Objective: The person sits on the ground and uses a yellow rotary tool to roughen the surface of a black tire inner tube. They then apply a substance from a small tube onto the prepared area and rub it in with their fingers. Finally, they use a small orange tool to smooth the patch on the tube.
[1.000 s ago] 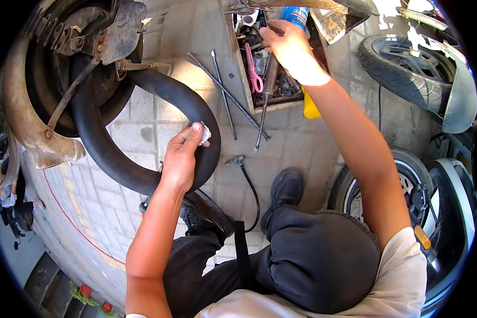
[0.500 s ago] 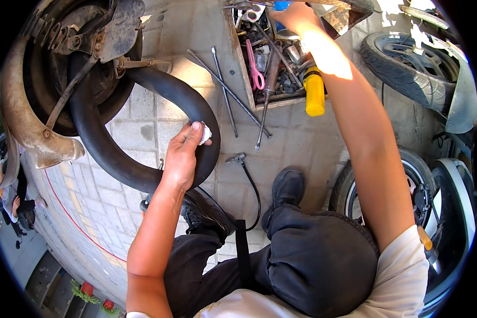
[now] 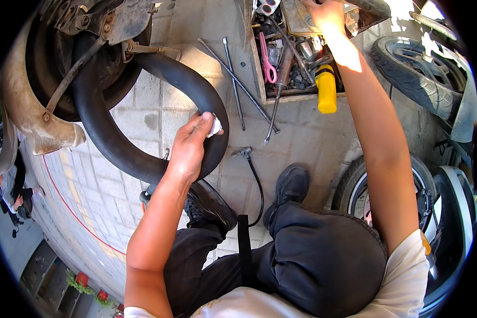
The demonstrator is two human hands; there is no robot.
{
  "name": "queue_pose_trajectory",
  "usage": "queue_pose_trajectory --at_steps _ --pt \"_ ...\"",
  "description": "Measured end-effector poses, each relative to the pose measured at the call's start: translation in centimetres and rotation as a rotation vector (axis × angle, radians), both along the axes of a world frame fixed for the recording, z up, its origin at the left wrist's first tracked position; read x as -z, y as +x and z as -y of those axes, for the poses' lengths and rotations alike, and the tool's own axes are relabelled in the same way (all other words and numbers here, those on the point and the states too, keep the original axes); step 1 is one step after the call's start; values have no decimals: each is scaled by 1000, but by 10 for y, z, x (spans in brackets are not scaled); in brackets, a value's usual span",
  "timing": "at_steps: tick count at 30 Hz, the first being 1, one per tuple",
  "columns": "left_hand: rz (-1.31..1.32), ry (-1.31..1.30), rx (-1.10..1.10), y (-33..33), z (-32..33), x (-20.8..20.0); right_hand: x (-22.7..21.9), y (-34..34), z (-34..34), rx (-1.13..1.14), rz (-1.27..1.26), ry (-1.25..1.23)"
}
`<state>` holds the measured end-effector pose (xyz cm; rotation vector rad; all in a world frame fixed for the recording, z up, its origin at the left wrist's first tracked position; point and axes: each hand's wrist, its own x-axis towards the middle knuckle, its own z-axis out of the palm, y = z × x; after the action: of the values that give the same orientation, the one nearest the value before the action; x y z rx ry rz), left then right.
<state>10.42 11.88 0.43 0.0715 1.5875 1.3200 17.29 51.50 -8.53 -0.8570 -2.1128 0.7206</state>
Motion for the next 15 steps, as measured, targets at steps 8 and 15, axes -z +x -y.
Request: queue_pose_trajectory --at_steps 8,15 --pt "34 4 -11 6 -14 -3 10 -7 -25 71 175 -16" --pt "66 -35 -66 3 -4 6 -75 42 237 -838 121 -375"
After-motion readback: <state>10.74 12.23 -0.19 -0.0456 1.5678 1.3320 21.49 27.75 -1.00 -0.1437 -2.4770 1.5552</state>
